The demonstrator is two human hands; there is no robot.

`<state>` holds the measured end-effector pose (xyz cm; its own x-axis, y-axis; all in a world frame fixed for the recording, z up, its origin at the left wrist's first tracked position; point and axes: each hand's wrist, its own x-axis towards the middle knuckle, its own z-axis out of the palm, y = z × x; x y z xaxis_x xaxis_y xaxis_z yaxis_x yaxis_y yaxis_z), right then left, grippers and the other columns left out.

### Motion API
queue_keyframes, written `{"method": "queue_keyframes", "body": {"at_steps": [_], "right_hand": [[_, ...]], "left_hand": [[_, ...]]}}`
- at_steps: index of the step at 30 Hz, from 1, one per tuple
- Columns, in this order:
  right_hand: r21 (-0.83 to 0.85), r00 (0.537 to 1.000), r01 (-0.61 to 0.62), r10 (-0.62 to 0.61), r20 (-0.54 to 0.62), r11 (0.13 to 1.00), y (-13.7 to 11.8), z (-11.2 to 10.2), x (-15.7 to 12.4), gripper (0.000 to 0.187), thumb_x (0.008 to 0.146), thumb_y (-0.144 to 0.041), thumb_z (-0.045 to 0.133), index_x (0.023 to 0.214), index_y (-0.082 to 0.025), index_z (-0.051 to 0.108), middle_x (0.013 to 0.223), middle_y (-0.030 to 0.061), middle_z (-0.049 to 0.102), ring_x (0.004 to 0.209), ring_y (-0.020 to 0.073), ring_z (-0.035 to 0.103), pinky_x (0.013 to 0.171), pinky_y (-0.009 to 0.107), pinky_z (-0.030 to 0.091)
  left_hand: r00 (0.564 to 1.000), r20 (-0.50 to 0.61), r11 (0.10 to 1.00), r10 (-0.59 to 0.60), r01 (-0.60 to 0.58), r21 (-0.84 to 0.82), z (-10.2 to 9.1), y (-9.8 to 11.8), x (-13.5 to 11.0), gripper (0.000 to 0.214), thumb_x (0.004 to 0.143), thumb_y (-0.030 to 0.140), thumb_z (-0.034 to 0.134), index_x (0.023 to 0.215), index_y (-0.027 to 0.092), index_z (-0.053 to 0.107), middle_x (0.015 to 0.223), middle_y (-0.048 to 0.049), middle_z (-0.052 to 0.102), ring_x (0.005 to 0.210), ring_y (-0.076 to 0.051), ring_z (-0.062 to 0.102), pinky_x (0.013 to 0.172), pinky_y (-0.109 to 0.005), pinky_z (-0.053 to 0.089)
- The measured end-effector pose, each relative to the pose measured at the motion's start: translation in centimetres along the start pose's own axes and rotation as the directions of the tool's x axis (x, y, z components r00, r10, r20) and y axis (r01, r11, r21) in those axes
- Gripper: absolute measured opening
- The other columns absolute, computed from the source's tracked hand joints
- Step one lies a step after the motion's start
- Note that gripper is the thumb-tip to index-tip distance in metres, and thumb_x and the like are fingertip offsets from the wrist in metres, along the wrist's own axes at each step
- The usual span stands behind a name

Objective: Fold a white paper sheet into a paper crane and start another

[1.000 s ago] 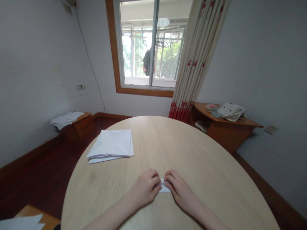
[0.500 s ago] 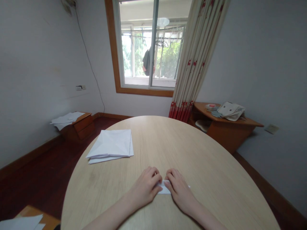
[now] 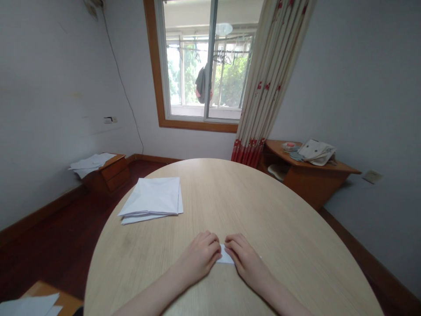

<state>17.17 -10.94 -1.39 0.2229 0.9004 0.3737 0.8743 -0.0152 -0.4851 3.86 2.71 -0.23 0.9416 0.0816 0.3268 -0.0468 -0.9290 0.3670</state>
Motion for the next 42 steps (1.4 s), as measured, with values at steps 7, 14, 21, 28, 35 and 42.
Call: {"method": "queue_keyframes", "body": {"at_steps": [7, 14, 21, 28, 35, 42], "right_hand": [[-0.015, 0.997, -0.004, 0.005, 0.079, 1.0, -0.8, -0.6, -0.3, 0.03, 0.096, -0.02, 0.036, 0.114, -0.019, 0.06, 0.114, 0.0122, 0.06, 0.107, 0.0235, 0.055, 0.093, 0.042, 0.048], [-0.02, 0.994, -0.038, 0.04, 0.105, 0.999, 0.1, 0.4, -0.2, 0.039, 0.097, -0.024, 0.034, 0.132, -0.019, 0.05, 0.131, 0.0132, 0.054, 0.123, 0.0237, 0.048, 0.104, 0.045, 0.042], [-0.041, 0.962, -0.105, 0.112, 0.25, 0.994, 0.6, 0.5, -0.1, 0.046, 0.098, -0.025, 0.029, 0.142, -0.014, 0.037, 0.149, 0.0116, 0.033, 0.139, 0.0214, 0.026, 0.113, 0.044, 0.029], [-0.112, 0.953, -0.062, 0.092, 0.289, 0.992, 0.9, 0.3, 0.1, 0.048, 0.099, -0.028, 0.029, 0.146, -0.017, 0.028, 0.152, 0.0099, 0.023, 0.139, 0.0212, 0.023, 0.115, 0.047, 0.023], [-0.103, 0.96, -0.038, 0.065, 0.274, 0.994, 0.9, -0.1, 0.0, 0.049, 0.099, -0.033, 0.031, 0.145, -0.017, 0.03, 0.151, 0.0102, 0.024, 0.139, 0.0226, 0.024, 0.114, 0.045, 0.025], [-0.107, 0.94, -0.038, 0.072, 0.334, 0.993, -0.3, -1.1, 0.2, 0.048, 0.099, -0.035, 0.031, 0.143, -0.015, 0.034, 0.149, 0.0106, 0.03, 0.138, 0.0224, 0.027, 0.115, 0.048, 0.023]], "left_hand": [[1.0, 0.009, 0.996, -0.03, 0.029, 0.084, -0.1, -0.7, 0.1, 0.015, 0.094, 0.011, 0.044, 0.093, 0.018, 0.057, 0.098, -0.0042, 0.06, 0.091, -0.019, 0.055, 0.078, -0.029, 0.047], [0.987, 0.037, 0.976, -0.156, 0.148, 0.161, 0.0, -0.3, 0.0, 0.029, 0.089, 0.005, 0.044, 0.108, 0.019, 0.06, 0.111, -0.0065, 0.066, 0.101, -0.021, 0.062, 0.084, -0.032, 0.051], [0.985, 0.033, 0.967, -0.168, 0.158, 0.202, 1.7, -0.2, -0.3, 0.035, 0.093, 0.014, 0.042, 0.126, 0.012, 0.053, 0.133, -0.0139, 0.053, 0.124, -0.025, 0.05, 0.098, -0.038, 0.046], [0.983, 0.016, 0.949, -0.183, 0.172, 0.266, 2.7, -0.3, -0.7, 0.042, 0.096, 0.022, 0.034, 0.135, 0.006, 0.043, 0.142, -0.0193, 0.04, 0.133, -0.029, 0.035, 0.107, -0.048, 0.035], [0.974, 0.011, 0.94, -0.224, 0.213, 0.265, 3.5, -0.8, -0.9, 0.053, 0.088, 0.014, 0.037, 0.14, 0.005, 0.034, 0.147, -0.0199, 0.03, 0.138, -0.029, 0.023, 0.109, -0.048, 0.03], [0.974, 0.049, 0.954, -0.22, 0.204, 0.219, 2.0, -1.6, -0.1, 0.046, 0.094, 0.018, 0.034, 0.137, 0.005, 0.041, 0.143, -0.0171, 0.038, 0.135, -0.026, 0.031, 0.11, -0.045, 0.032]]}}
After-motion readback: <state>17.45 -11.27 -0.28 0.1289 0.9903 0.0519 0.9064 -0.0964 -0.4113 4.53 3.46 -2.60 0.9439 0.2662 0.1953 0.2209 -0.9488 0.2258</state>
